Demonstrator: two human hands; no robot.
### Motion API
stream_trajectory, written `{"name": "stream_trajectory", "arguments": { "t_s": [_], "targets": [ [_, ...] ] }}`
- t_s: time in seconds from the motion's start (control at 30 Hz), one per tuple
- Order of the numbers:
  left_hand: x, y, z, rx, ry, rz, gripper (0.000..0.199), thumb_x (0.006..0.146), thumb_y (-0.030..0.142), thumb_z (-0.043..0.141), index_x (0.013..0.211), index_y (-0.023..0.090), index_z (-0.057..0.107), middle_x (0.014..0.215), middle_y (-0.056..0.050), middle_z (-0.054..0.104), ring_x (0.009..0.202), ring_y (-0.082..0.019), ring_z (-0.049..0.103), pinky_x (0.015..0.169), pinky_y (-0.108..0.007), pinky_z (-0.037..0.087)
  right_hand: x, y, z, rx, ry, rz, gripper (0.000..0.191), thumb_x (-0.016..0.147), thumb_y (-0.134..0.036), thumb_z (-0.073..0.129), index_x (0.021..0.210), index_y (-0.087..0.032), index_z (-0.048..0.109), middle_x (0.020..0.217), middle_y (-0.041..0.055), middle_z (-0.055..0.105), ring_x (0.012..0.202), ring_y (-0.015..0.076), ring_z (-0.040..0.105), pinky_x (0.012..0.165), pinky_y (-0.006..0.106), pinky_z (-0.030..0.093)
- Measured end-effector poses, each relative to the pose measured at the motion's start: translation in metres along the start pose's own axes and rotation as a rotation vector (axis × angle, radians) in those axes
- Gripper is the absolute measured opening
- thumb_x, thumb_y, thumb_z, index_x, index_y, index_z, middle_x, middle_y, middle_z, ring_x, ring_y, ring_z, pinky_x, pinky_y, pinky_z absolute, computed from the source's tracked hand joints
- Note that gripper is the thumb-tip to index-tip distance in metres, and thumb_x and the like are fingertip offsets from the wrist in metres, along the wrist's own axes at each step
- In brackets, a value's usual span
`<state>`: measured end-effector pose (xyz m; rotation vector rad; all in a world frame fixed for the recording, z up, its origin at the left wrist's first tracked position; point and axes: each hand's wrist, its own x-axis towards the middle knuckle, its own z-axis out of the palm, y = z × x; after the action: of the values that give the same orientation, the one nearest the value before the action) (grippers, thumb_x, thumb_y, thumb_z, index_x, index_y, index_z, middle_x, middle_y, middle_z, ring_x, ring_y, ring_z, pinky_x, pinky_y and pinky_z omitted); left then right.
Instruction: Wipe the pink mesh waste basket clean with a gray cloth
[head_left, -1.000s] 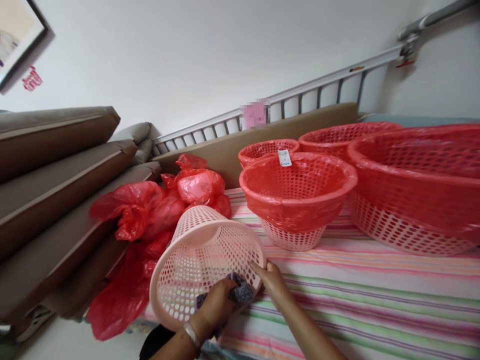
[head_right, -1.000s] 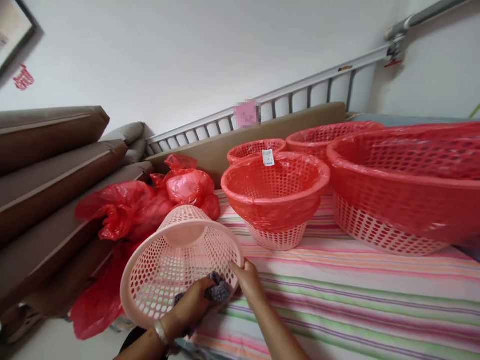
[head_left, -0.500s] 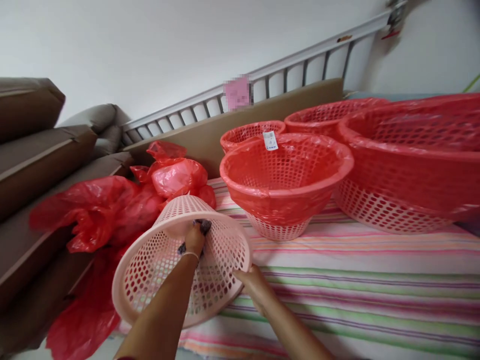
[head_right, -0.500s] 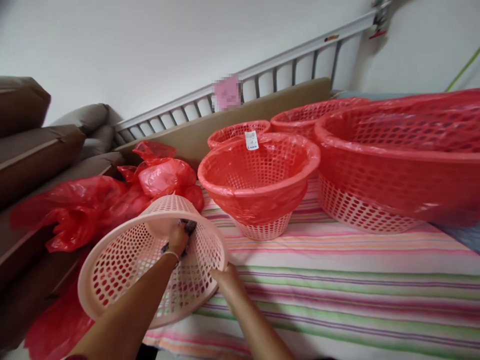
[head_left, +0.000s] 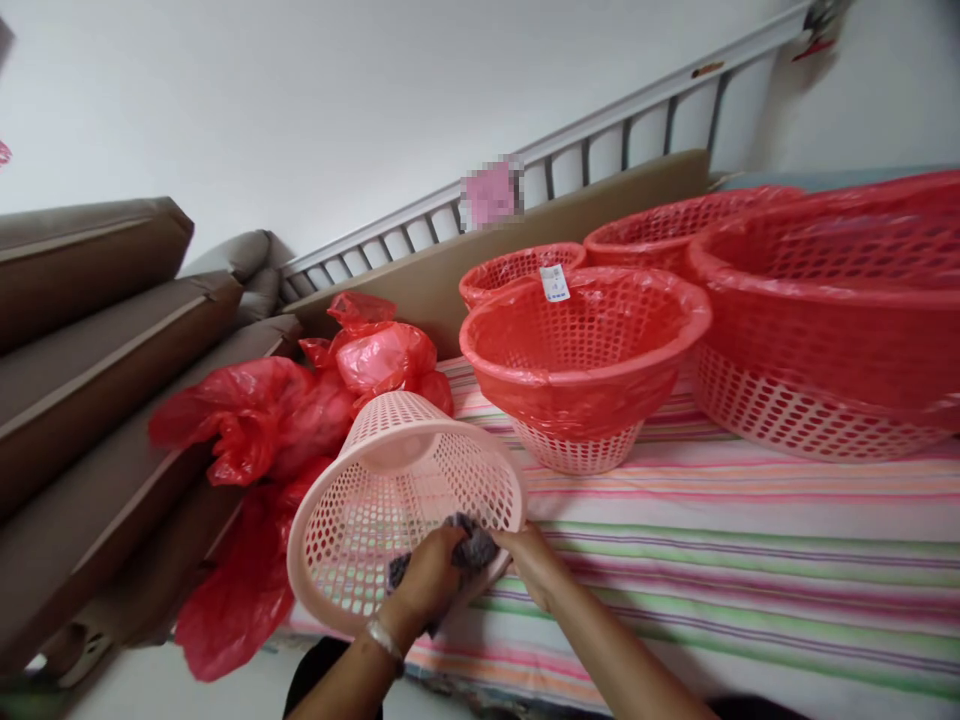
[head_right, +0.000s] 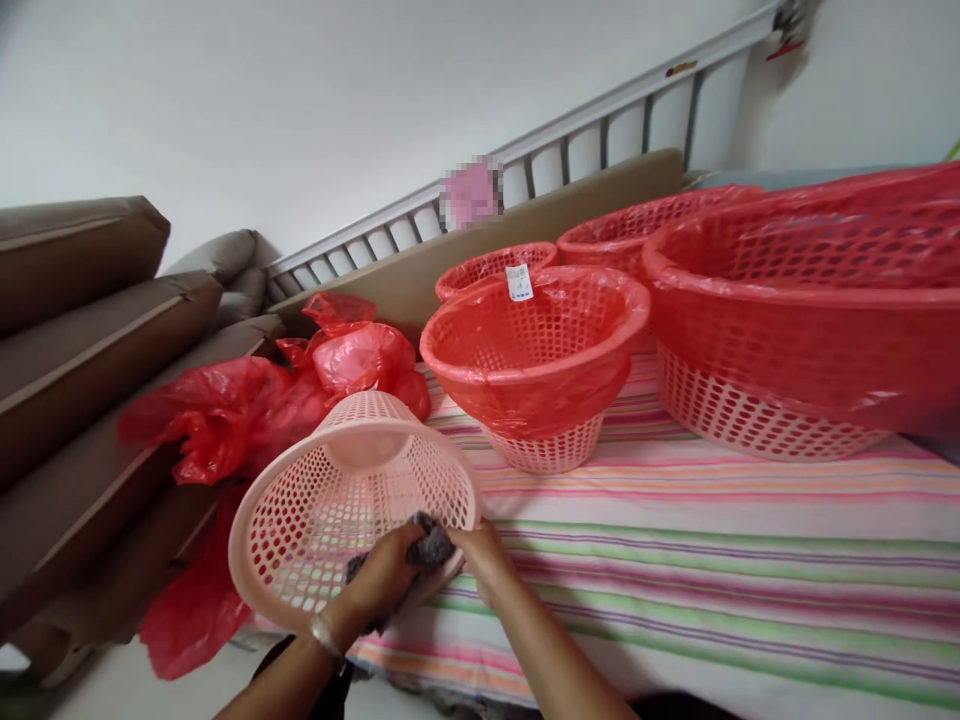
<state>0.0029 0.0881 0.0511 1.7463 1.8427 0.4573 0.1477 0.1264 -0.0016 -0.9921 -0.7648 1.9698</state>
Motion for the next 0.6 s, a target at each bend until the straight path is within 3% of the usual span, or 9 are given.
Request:
{"name": "stream_trajectory", "arguments": {
  "t_s": [0.13, 0.27, 0.33, 0.43, 0.5, 0.6],
  "targets": [
    [-0.028, 0.002, 0.002, 0.046, -0.025, 0.057, 0.026, 0.068, 0.015, 0.059, 0.091, 0.016, 0.07, 0.095, -0.004, 0.074, 0.09, -0.023, 0.064, 0.079, -0.029, 0.045, -0.006, -0.01, 0.002, -0.042, -0.052, -0.022, 0.048, 0.055, -0.038, 0.073, 0.096, -0.013, 0.067, 0.085, 0.0094, 0.073, 0.076, 0.0246, 0.067, 0.064, 0.032, 0.052],
    [-0.022, 0.0, -0.009, 0.134, -0.088, 0.092, 0.025, 0.068, 0.015, 0.059, 0.09, 0.019, 0.071, 0.091, -0.001, 0.075, 0.085, -0.021, 0.066, 0.073, -0.026, 0.046, 0.0, -0.026, -0.006, -0.119, 0.061, -0.227, 0.04, 0.058, -0.036, 0.07, 0.09, -0.013, 0.067, 0.077, 0.0074, 0.073, 0.07, 0.0235, 0.067, 0.064, 0.033, 0.052],
    [-0.004, -0.004, -0.018, 0.165, -0.059, 0.075, 0.027, 0.067, 0.011, 0.059, 0.089, 0.019, 0.072, 0.089, -0.001, 0.076, 0.085, -0.021, 0.067, 0.074, -0.026, 0.046, 0.004, -0.027, -0.01, -0.181, 0.094, -0.236, 0.034, 0.059, -0.033, 0.067, 0.085, -0.012, 0.068, 0.071, 0.007, 0.072, 0.065, 0.0235, 0.066, 0.06, 0.032, 0.051],
    [0.038, -0.016, -0.035, 0.247, 0.097, -0.027, 0.026, 0.075, 0.008, 0.055, 0.094, 0.014, 0.07, 0.097, -0.009, 0.074, 0.094, -0.024, 0.065, 0.083, -0.031, 0.045, 0.009, -0.018, -0.01, -0.21, 0.095, -0.179, 0.028, 0.06, -0.029, 0.062, 0.082, -0.013, 0.068, 0.066, 0.0058, 0.071, 0.059, 0.0227, 0.065, 0.054, 0.031, 0.049],
    [0.07, -0.027, -0.044, 0.293, 0.192, -0.111, 0.024, 0.085, 0.015, 0.05, 0.101, 0.01, 0.067, 0.101, -0.014, 0.072, 0.096, -0.025, 0.065, 0.086, -0.035, 0.045, 0.011, -0.011, -0.008, -0.225, 0.099, -0.176, 0.027, 0.06, -0.028, 0.061, 0.081, -0.014, 0.069, 0.064, 0.005, 0.07, 0.058, 0.0222, 0.065, 0.053, 0.03, 0.049],
    [0.112, -0.041, -0.05, 0.344, 0.286, -0.194, 0.03, 0.091, 0.029, 0.051, 0.116, 0.013, 0.058, 0.115, -0.011, 0.064, 0.103, -0.023, 0.061, 0.091, -0.044, 0.047, 0.015, -0.003, -0.006, -0.242, 0.126, -0.16, 0.024, 0.059, -0.025, 0.061, 0.079, -0.014, 0.07, 0.06, 0.0042, 0.069, 0.059, 0.0221, 0.064, 0.053, 0.03, 0.048]
  ]
}}
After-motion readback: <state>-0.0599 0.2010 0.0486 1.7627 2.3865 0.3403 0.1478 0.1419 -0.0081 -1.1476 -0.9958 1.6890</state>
